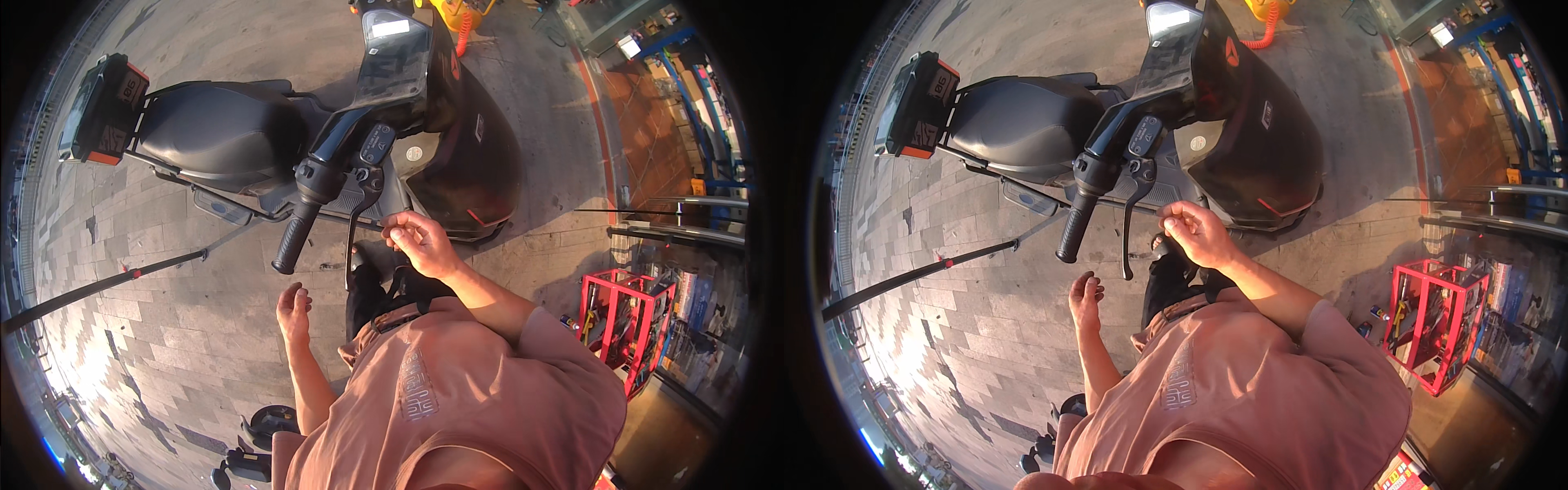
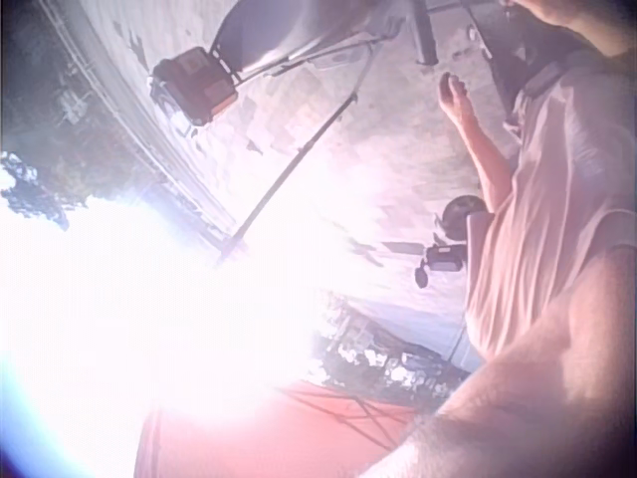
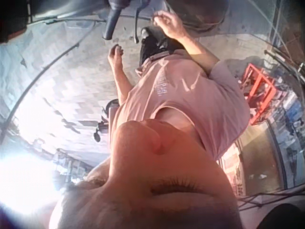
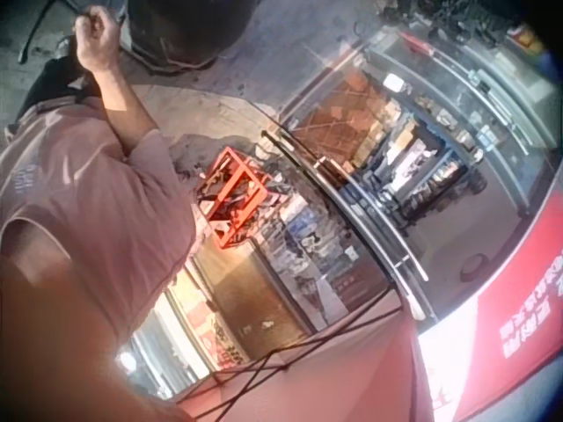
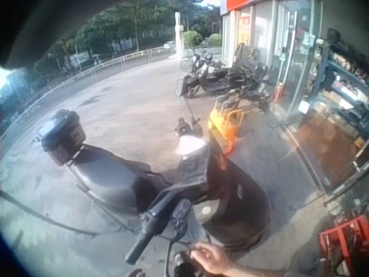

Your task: The person removes the front tire from a light blue scooter using a cordless impact wrench, then lowers the scooter with a hydraulic jack. They then use a screwdriver to adjust the handlebar area of a black scooter.

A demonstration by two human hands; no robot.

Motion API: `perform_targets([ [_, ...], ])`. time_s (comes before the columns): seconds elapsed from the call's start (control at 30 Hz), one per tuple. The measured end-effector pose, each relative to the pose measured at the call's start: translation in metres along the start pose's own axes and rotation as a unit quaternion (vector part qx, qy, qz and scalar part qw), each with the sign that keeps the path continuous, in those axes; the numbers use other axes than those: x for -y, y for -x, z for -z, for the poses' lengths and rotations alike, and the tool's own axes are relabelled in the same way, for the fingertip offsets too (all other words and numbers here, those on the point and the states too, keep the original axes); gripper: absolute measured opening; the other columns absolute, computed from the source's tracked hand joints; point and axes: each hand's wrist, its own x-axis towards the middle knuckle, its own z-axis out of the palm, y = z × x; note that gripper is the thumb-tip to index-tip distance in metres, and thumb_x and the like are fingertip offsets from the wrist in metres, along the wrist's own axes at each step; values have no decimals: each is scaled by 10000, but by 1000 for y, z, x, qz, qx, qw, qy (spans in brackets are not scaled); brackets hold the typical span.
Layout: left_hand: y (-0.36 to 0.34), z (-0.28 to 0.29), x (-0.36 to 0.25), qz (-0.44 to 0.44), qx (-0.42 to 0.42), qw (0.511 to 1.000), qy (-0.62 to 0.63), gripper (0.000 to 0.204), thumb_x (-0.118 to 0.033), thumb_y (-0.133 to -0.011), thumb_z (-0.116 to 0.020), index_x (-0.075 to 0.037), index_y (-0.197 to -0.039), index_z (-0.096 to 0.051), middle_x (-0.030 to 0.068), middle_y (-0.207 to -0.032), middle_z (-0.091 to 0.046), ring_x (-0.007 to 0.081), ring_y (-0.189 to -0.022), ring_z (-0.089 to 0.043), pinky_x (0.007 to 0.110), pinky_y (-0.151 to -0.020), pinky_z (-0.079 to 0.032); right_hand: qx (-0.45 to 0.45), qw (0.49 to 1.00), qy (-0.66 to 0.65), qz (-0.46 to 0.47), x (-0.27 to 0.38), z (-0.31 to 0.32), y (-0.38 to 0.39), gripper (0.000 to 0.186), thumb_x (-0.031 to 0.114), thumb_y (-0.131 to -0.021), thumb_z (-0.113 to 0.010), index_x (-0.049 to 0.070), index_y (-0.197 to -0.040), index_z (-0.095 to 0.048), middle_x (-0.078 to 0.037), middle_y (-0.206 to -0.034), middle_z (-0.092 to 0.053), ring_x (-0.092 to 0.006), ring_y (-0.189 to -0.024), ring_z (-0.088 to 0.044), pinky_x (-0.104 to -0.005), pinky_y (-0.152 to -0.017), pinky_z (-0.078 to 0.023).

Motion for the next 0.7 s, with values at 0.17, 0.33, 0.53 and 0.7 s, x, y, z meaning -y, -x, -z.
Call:
perform_targets([
  [0.17, -49, -15, -34, -19, 119, 993, -15, 326, -206, -865, -622, 10, -1107, -592, 31, -866, -616, 96, -732, -573, 239, -660, -470, -103, 995, 17, 4, 17, -11, -11, 229, 177, -944, -547, -7, -1080, -564, -48, -903, -605, -96, -814, -563, -246, -724, -483],
  [0.33, -88, -13, -104, -41, 152, 984, 85, 328, -216, -903, -609, 34, -1113, -578, 77, -937, -639, 110, -790, -583, 240, -714, -468, -148, 988, 44, 10, 20, -20, -15, 226, 166, -950, -536, -14, -1084, -560, -50, -912, -598, -100, -815, -557, -246, -754, -477],
  [0.53, -66, -58, -232, -289, 228, 922, -120, 458, -222, -856, -661, 42, -1211, -541, 147, -1085, -634, 208, -1011, -603, 309, -875, -466, -165, 982, -87, -20, 3, -26, -12, 201, 139, -944, -541, -4, -1083, -568, -6, -887, -595, -65, -801, -543, -227, -733, -455],
  [0.7, -33, -123, -283, -388, 182, 812, -397, 643, -278, -706, -755, 24, -1229, -534, 167, -1106, -612, 265, -975, -617, 341, -853, -483, -115, 993, -10, -5, -2, -14, -13, 188, 117, -931, -539, -8, -1064, -582, -5, -877, -605, -61, -784, -550, -218, -703, -456],
])
